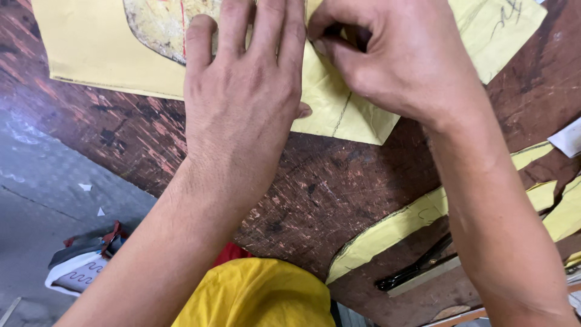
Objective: The person arranges several yellow paper pattern pieces on a wooden work table. They pick up, place, and align the pieces, occasionally adjusting their positions to fit together. The person uses their hands to smooth and position the patterns without using any tools.
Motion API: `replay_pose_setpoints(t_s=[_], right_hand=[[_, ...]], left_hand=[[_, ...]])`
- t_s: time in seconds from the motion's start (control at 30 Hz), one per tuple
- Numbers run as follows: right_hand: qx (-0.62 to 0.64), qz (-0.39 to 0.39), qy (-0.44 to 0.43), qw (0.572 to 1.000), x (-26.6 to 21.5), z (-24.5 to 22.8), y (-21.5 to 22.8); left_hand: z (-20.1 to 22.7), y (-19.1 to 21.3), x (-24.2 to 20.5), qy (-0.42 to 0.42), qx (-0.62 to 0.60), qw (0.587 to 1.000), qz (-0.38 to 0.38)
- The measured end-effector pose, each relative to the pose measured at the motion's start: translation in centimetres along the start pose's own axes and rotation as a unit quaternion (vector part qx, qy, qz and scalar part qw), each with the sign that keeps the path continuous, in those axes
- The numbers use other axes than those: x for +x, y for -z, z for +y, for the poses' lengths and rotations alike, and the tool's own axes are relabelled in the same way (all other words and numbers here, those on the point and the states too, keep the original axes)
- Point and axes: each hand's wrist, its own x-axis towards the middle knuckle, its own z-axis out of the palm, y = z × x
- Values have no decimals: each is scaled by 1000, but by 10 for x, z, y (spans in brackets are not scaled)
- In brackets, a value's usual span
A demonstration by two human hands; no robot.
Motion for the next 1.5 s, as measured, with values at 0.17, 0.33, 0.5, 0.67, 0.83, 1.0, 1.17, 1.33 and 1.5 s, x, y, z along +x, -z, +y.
replay_pose_setpoints(t_s=[0.17, 0.33, 0.5, 0.67, 0.83, 1.0, 1.17, 1.33, 1.5], right_hand=[[-46, -25, 8, 999, -8, -2, 8], [-46, -34, -13, 998, -18, 1, 14], [-55, -24, 33, 998, -28, 7, 23], [-68, -26, 43, 996, -38, 11, 33], [-2, -3, 22, 1000, -43, 15, 40], [16, 56, 54, 997, -38, 16, 21], [29, 107, 49, 993, -23, 4, 6], [51, 146, 70, 985, -3, -8, -1], [48, 158, 70, 984, 7, -12, -8]], left_hand=[[1, -2, 1, -3, 2, 1000, -12], [0, 1, -3, -4, -27, 1000, 3], [0, 2, -4, -9, -39, 999, 6], [0, 4, -1, -14, -26, 1000, 8], [1, 3, 1, -10, -13, 1000, -4], [2, 3, 2, 0, -24, 999, -46], [2, 1, 3, -7, -15, 1000, -26], [2, 3, 2, 3, -50, 998, -32], [2, 3, 5, 8, -45, 998, -38]])
